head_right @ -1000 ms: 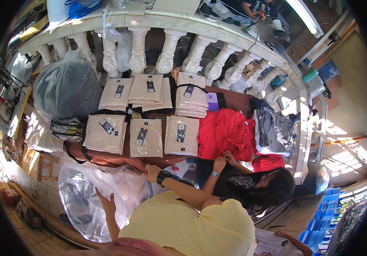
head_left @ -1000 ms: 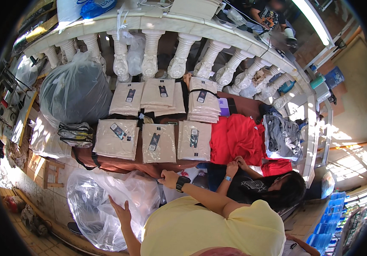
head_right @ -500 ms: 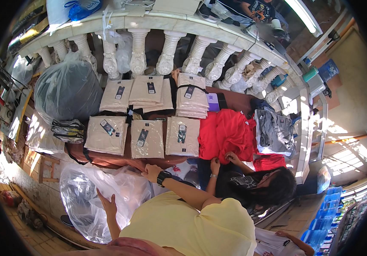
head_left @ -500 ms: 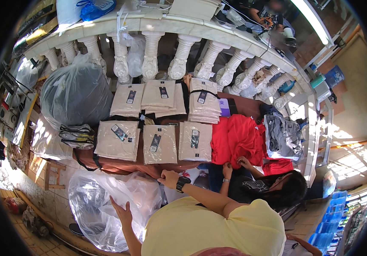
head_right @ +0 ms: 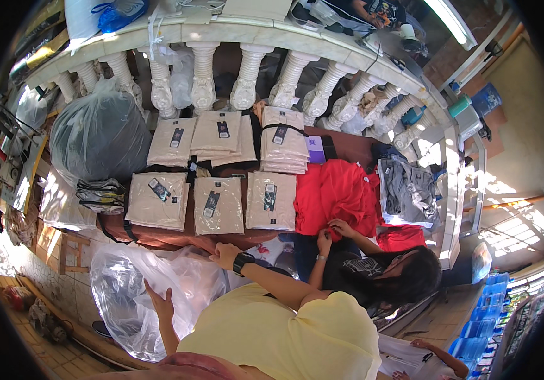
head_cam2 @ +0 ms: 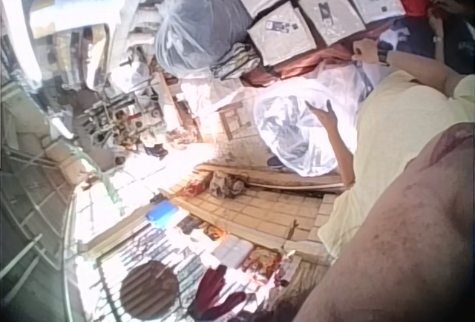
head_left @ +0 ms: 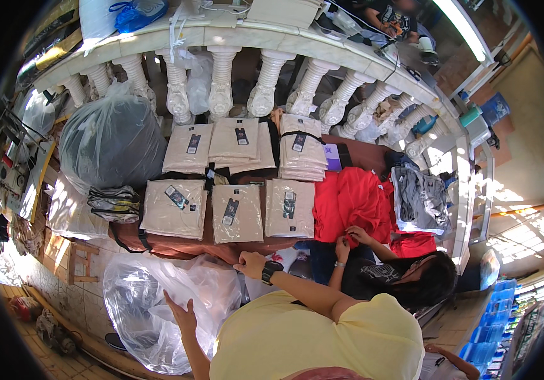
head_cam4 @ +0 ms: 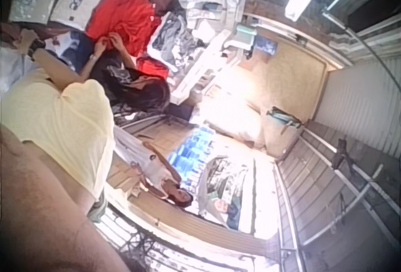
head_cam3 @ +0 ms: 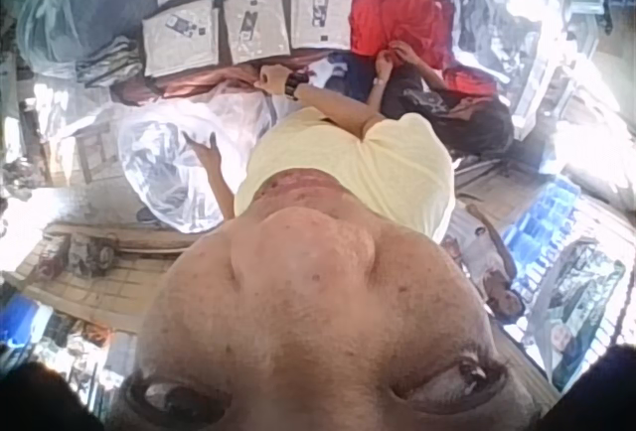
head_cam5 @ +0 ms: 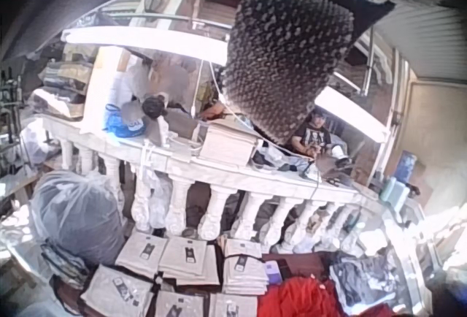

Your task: The person organizes packaged garments by placing them into a large plastic bag and rearranging stacks on a table.

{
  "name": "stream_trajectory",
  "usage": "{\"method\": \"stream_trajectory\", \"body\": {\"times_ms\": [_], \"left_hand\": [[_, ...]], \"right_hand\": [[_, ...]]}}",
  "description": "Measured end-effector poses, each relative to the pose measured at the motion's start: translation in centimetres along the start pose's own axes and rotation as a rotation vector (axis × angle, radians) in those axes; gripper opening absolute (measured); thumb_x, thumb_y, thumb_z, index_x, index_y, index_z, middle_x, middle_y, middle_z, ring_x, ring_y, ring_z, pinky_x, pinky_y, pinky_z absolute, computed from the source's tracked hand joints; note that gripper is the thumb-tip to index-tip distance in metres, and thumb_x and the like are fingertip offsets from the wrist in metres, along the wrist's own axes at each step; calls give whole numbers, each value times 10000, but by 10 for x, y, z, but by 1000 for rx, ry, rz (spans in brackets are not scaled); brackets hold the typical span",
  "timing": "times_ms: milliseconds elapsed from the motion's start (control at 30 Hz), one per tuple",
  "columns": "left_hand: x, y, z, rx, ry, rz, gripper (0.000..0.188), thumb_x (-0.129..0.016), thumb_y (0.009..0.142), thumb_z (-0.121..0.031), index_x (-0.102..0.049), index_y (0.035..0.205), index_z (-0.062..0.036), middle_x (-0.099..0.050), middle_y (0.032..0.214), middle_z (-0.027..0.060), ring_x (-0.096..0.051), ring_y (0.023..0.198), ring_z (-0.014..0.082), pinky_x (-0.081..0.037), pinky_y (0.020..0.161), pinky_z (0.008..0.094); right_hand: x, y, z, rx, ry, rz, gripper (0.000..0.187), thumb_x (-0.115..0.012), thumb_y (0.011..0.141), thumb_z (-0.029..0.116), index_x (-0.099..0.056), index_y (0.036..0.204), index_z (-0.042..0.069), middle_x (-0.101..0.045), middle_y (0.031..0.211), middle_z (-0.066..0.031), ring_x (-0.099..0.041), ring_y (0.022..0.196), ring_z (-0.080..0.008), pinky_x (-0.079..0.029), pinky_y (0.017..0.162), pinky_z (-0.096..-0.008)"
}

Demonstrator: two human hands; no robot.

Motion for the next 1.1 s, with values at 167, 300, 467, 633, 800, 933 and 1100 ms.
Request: {"method": "stream_trajectory", "body": {"times_ms": [167,300,467,633,800,933,1100], "left_hand": [[0,0,2,43,-35,7,886,-651,791,-47,-74,1462,-17,-158,1496,245,-202,1373,406,-212,1125,451],[-2,0,1,54,-57,17,898,-658,778,-35,-77,1462,-16,-159,1495,248,-200,1373,409,-209,1125,450],[-3,0,4,22,-23,7,907,-665,768,-32,-79,1461,-15,-166,1494,249,-189,1377,412,-207,1126,449],[-3,-1,0,-8,1,4,913,-670,764,-30,-81,1461,-17,-166,1495,246,-190,1377,412,-209,1126,449],[-5,-1,0,35,-83,28,915,-666,768,-33,-77,1467,-36,-161,1496,242,-216,1363,420,-273,1095,468],[-3,0,2,-28,7,11,918,-665,774,-44,-67,1470,-48,-160,1495,241,-225,1356,422,-325,1062,478],[1,1,-3,-36,68,-26,909,-673,805,-107,-56,1469,-47,-146,1495,239,-217,1356,428,-349,1044,478]], "right_hand": [[2,0,4,-24,5,26,324,-661,805,379,-564,862,74,-654,827,-186,-642,782,-360,-503,687,-454],[3,-1,2,-19,5,27,324,-663,804,380,-567,862,76,-655,830,-186,-643,784,-357,-503,691,-453],[1,1,1,-15,4,6,319,-678,793,369,-577,847,72,-655,805,-179,-643,766,-353,-504,677,-447],[1,0,-1,4,7,-42,310,-706,770,355,-597,822,69,-656,763,-167,-645,729,-347,-507,648,-439],[-1,0,-4,29,23,-52,313,-711,765,351,-597,822,65,-657,763,-165,-645,726,-349,-508,656,-433],[-1,1,-3,27,22,-50,306,-717,766,333,-595,836,61,-662,767,-158,-652,727,-332,-510,654,-422],[30,-6,22,133,142,-207,310,-705,792,295,-563,926,54,-615,661,-110,-609,606,-267,-471,563,-386]]}}
Point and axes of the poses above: each hand's wrist, its own y-axis towards the middle knuckle, its own x-axis out of the back of the hand, z = x × y, the point moved 3 cm from there along y, towards the middle knuckle
